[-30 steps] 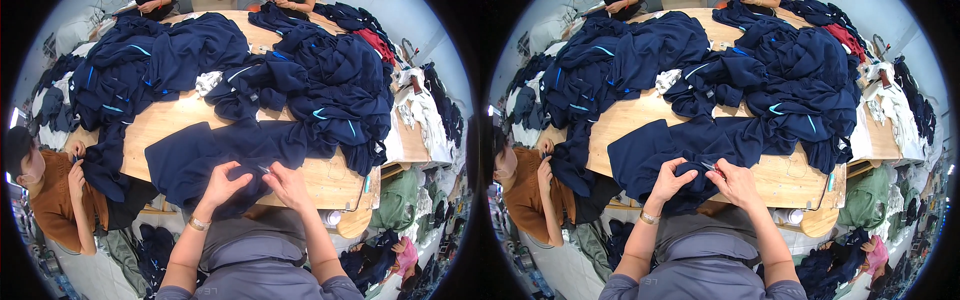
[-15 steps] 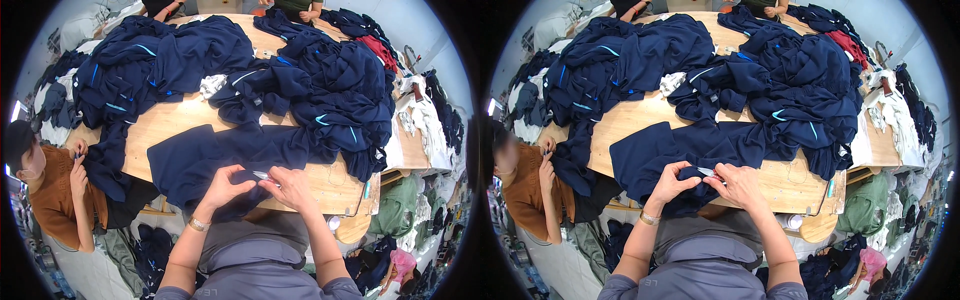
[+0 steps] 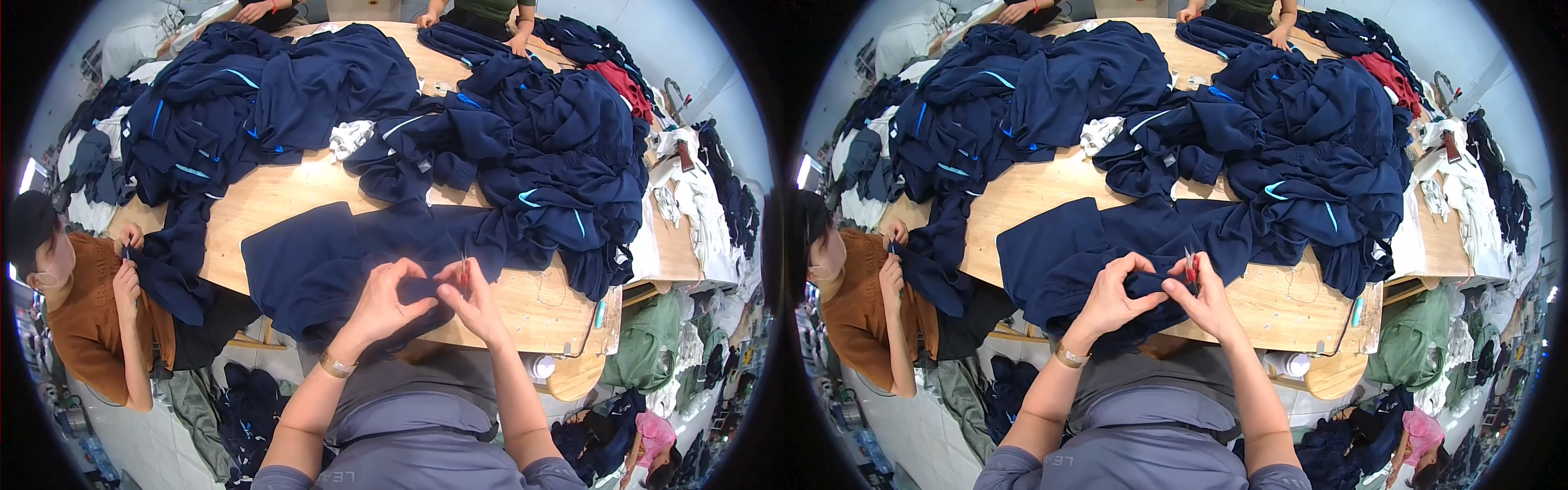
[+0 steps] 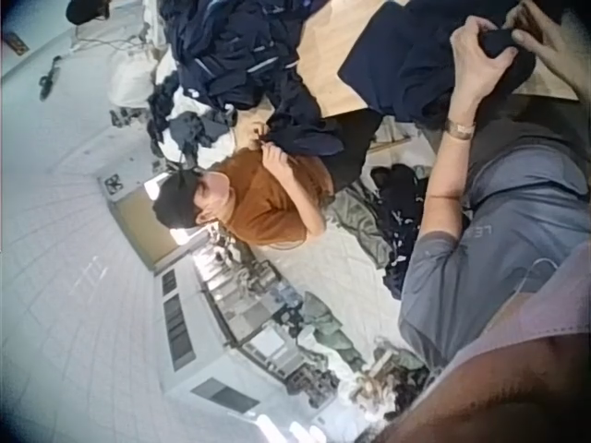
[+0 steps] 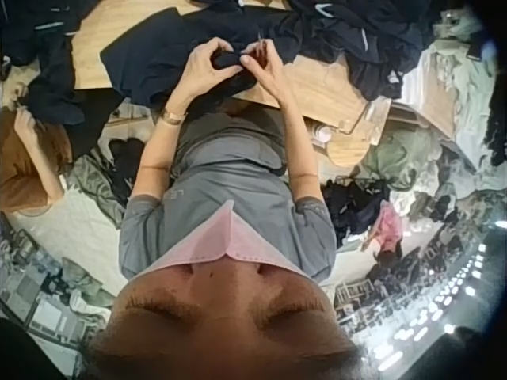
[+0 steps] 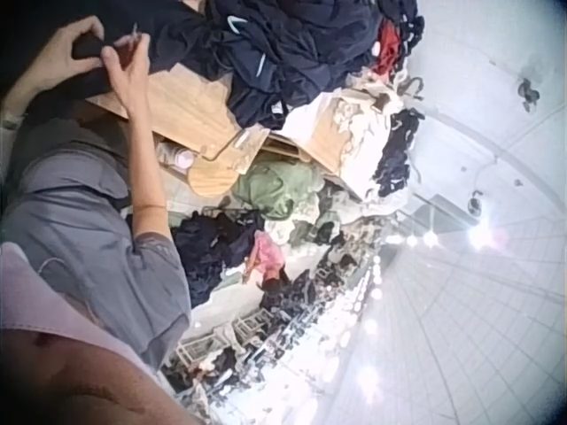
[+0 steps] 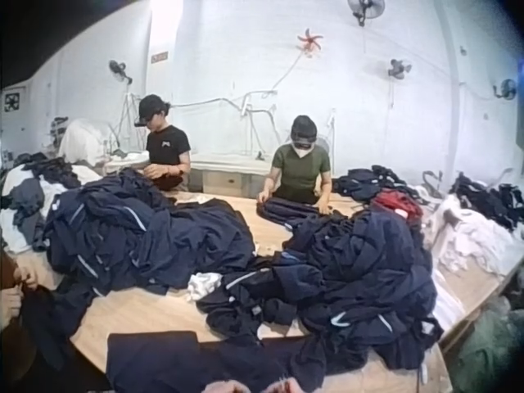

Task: Trimming loose threads from dark blue garments using thread snips.

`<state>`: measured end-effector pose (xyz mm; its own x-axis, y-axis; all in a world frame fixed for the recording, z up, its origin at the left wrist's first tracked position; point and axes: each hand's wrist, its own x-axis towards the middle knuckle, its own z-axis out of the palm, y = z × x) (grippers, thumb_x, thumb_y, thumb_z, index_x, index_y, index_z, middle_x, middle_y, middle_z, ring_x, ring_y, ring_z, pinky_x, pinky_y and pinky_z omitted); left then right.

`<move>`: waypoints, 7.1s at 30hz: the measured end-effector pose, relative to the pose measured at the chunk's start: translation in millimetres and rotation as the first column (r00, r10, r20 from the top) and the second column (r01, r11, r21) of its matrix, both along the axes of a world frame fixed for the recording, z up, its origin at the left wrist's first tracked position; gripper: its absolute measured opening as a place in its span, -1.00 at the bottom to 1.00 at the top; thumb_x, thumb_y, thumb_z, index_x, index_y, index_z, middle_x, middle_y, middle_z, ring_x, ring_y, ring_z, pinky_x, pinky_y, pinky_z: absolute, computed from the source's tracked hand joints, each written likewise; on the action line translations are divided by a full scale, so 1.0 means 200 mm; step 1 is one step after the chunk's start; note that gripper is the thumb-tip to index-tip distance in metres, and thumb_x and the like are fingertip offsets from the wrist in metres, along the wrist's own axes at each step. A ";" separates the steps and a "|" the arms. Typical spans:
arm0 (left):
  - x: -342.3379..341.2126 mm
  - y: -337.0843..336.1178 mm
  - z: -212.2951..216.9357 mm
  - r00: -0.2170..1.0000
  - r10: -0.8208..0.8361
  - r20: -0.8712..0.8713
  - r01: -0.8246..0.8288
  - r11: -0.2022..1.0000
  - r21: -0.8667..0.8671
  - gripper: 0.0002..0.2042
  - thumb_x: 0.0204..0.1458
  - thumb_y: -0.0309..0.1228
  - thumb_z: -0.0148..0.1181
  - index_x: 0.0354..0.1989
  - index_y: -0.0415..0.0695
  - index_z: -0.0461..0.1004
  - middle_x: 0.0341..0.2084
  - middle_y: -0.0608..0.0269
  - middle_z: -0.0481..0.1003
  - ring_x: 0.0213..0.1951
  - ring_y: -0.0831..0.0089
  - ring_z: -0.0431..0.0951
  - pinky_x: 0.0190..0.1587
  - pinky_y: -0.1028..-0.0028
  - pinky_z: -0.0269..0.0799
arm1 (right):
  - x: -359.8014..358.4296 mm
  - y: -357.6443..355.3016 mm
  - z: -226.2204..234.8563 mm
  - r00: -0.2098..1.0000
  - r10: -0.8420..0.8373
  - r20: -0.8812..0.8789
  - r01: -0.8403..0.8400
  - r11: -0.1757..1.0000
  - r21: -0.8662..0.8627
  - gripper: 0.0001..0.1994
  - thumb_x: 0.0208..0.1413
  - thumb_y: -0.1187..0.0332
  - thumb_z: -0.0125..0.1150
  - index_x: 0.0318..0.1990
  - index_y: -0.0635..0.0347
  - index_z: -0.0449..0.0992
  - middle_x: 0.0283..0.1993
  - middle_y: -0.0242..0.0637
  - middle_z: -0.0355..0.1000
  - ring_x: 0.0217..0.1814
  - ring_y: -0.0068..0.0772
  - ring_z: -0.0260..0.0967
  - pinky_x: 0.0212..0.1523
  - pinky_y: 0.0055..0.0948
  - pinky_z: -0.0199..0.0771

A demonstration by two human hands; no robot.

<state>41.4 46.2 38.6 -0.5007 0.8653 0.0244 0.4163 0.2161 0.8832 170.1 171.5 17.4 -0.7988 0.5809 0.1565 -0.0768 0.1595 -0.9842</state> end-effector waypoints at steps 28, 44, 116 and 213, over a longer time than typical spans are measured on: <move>-0.08 0.04 -0.04 0.993 -0.115 -0.001 0.115 0.993 0.011 -0.58 -0.20 -0.41 0.32 -0.13 -0.17 0.32 -0.37 0.13 0.37 -0.21 0.22 0.41 -0.06 0.31 0.32 | 0.17 -0.05 -0.22 0.940 -0.336 -0.064 0.288 0.678 0.676 -0.74 -0.13 0.69 0.16 -0.37 0.25 0.19 -0.25 -0.03 0.35 -0.34 -0.08 0.35 -0.36 -0.34 0.36; -0.25 -0.08 -0.12 0.924 0.103 0.368 -0.114 0.993 0.010 -0.66 0.03 -0.20 0.20 -0.32 -0.33 0.49 -0.48 0.30 0.51 -0.39 0.64 0.40 -0.27 0.54 0.34 | -0.11 0.25 0.22 0.988 -0.123 -0.093 0.125 0.992 0.024 -0.86 -0.03 0.50 0.22 -0.54 0.33 0.42 -0.19 -0.21 0.42 -0.24 -0.45 0.39 -0.30 -0.54 0.35; -0.16 -0.15 0.06 0.672 -0.296 0.679 0.265 0.952 0.152 -0.74 0.13 -0.39 0.03 -0.09 -0.30 0.41 -0.39 0.49 0.42 -0.34 0.72 0.30 -0.25 0.67 0.25 | -0.10 -0.01 0.22 0.985 0.171 -0.010 -0.150 0.894 0.423 -0.80 -0.17 0.62 0.23 -0.31 0.23 0.51 -0.30 -0.25 0.35 -0.34 -0.34 0.38 -0.28 -0.56 0.37; -0.13 -0.10 0.05 0.970 -0.097 0.222 0.098 0.995 0.006 -0.80 0.21 -0.41 -0.14 -0.19 -0.28 0.38 -0.36 0.26 0.46 -0.29 0.53 0.40 -0.19 0.51 0.31 | -0.08 -0.04 -0.02 0.996 -0.077 -0.035 0.081 0.990 0.116 -0.75 -0.03 0.45 0.28 -0.35 0.20 0.25 -0.51 -0.45 0.18 -0.50 -0.62 0.06 -0.46 -0.60 0.16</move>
